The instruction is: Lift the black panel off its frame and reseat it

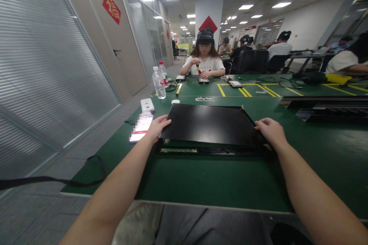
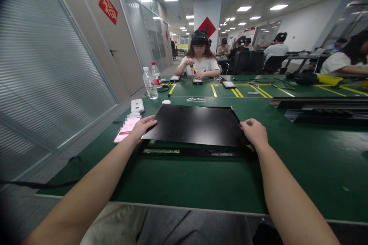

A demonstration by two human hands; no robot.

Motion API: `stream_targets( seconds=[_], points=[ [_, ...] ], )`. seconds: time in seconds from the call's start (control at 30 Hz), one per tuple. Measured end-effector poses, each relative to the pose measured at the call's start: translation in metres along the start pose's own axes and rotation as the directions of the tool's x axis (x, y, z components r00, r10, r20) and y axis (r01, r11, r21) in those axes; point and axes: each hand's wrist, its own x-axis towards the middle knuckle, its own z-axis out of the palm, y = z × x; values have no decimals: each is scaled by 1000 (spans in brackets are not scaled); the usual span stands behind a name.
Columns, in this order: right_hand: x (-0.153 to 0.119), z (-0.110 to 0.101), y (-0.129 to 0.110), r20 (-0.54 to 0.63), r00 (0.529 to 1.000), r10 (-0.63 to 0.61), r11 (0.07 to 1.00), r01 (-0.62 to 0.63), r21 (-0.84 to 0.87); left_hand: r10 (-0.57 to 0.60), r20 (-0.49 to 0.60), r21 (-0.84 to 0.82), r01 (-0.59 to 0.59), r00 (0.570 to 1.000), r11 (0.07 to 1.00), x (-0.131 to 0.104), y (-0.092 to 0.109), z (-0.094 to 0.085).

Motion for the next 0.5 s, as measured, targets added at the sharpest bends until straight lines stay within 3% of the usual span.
stream_targets(
  seconds=[0.5],
  points=[
    [-2, 0, -2, 4, 999, -47, 987, 47, -157, 30, 37, 15, -31, 999, 999, 4, -6, 0]
  ],
)
